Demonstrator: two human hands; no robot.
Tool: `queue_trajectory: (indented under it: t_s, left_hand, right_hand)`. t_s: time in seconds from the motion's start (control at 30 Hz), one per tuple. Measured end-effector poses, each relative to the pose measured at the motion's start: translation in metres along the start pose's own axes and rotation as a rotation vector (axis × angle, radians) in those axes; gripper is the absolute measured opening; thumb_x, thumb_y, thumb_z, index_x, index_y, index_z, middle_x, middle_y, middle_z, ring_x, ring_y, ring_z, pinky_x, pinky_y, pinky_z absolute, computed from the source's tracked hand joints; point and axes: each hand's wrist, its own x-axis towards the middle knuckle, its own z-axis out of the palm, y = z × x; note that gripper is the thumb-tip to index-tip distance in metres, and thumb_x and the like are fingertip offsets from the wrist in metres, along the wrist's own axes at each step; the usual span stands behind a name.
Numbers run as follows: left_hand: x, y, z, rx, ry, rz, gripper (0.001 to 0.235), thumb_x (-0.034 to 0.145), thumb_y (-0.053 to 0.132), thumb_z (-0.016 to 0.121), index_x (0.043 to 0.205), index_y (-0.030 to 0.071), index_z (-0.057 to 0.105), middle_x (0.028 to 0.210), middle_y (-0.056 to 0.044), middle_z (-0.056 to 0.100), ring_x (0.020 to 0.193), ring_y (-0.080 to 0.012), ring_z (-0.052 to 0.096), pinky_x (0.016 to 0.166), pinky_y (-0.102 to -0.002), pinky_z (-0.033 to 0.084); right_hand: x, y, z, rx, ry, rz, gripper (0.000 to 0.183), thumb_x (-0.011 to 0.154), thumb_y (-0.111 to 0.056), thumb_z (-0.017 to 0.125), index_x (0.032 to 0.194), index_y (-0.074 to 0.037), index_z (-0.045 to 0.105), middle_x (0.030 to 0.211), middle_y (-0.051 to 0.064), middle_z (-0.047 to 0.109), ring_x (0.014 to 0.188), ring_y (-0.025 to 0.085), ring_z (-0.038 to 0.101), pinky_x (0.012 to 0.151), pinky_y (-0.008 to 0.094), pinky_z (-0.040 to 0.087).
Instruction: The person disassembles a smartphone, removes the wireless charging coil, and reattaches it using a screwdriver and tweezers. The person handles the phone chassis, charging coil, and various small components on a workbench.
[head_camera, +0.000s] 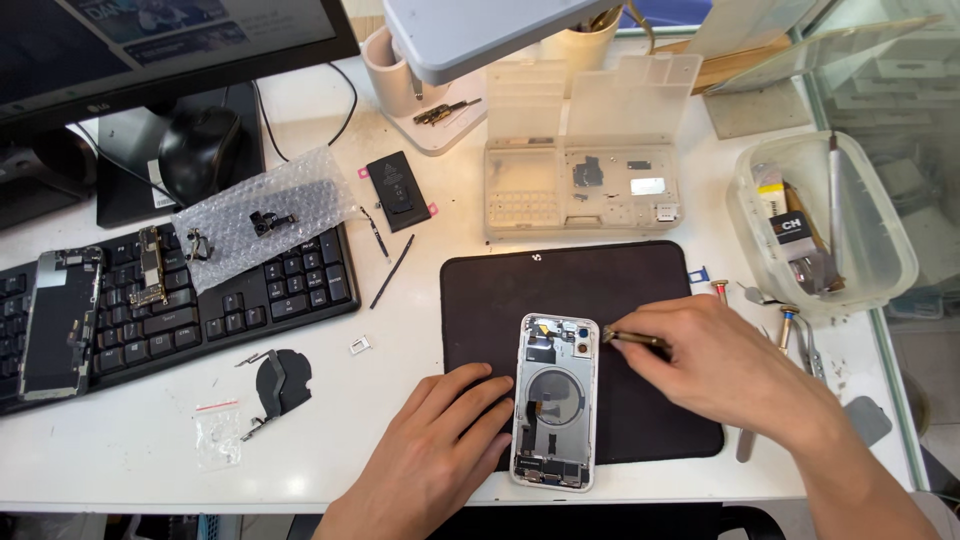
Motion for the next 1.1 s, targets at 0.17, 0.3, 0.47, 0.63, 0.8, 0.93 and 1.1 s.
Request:
queue_trajectory:
  t_s: [0.17,0.3,0.47,0.63,0.8,0.93,1.1]
  left_hand:
    - [0.001,0.005,-0.001,0.005,-0.03,0.014,0.03,0.085,0.013,0.077,0.109,-0.003,0.072,0.122,-0.016,0.068,0.122,-0.0341,0.059,0.097,-0.045,0.049]
    - [0.005,0.007,-0.006,0.004,-0.031,0.024,0.03,0.085,0.014,0.077,0.109,-0.004,0.072,0.119,-0.017,0.069,0.119,-0.0334,0.06,0.097,-0.044,0.05]
    - [0.012,0.01,-0.012,-0.049,-0.075,0.066,0.027,0.085,0.012,0.076,0.106,-0.003,0.072,0.118,-0.016,0.07,0.119,-0.0323,0.061,0.097,-0.043,0.05]
    - [0.016,0.006,-0.01,-0.037,-0.06,0.078,0.024,0.086,0.011,0.076,0.105,-0.003,0.072,0.113,-0.013,0.07,0.114,-0.0302,0.063,0.095,-0.042,0.05]
    - [0.015,0.002,-0.005,-0.082,-0.014,0.085,0.022,0.085,0.009,0.077,0.103,-0.002,0.072,0.112,-0.012,0.069,0.112,-0.0292,0.063,0.093,-0.041,0.051]
    - [0.013,-0.001,-0.001,-0.084,0.027,0.103,0.023,0.083,0.008,0.078,0.104,-0.002,0.072,0.113,-0.011,0.069,0.113,-0.0287,0.062,0.093,-0.041,0.051]
    - [0.011,-0.004,0.001,-0.042,0.049,0.168,0.026,0.083,0.008,0.078,0.106,-0.004,0.071,0.114,-0.013,0.068,0.114,-0.03,0.063,0.093,-0.042,0.052]
  right_hand:
    - [0.002,-0.006,-0.001,0.05,-0.076,0.085,0.028,0.087,-0.026,0.07,0.107,-0.007,0.077,0.085,0.011,0.078,0.072,0.028,0.073,0.07,0.037,0.057]
    - [0.003,-0.007,-0.006,0.049,0.013,0.018,0.029,0.085,-0.023,0.069,0.108,-0.007,0.077,0.085,0.011,0.079,0.071,0.027,0.073,0.069,0.037,0.056]
    - [0.003,-0.005,-0.007,0.048,-0.051,0.161,0.03,0.087,-0.027,0.071,0.112,-0.01,0.077,0.083,0.011,0.079,0.069,0.026,0.073,0.069,0.037,0.056]
    - [0.003,-0.001,-0.002,0.082,-0.004,-0.001,0.029,0.085,-0.022,0.069,0.108,-0.006,0.077,0.083,0.011,0.079,0.07,0.026,0.072,0.069,0.036,0.055]
    - [0.006,-0.001,-0.001,0.093,0.012,0.011,0.029,0.086,-0.025,0.071,0.106,-0.005,0.077,0.084,0.011,0.078,0.068,0.026,0.073,0.067,0.036,0.056]
    - [0.007,-0.001,0.0,0.086,-0.011,0.034,0.029,0.086,-0.024,0.07,0.108,-0.007,0.077,0.082,0.009,0.078,0.066,0.024,0.072,0.064,0.036,0.057]
    - [0.008,0.0,0.004,0.074,-0.005,-0.005,0.028,0.085,-0.022,0.07,0.107,-0.007,0.077,0.08,0.008,0.078,0.064,0.023,0.07,0.061,0.035,0.056]
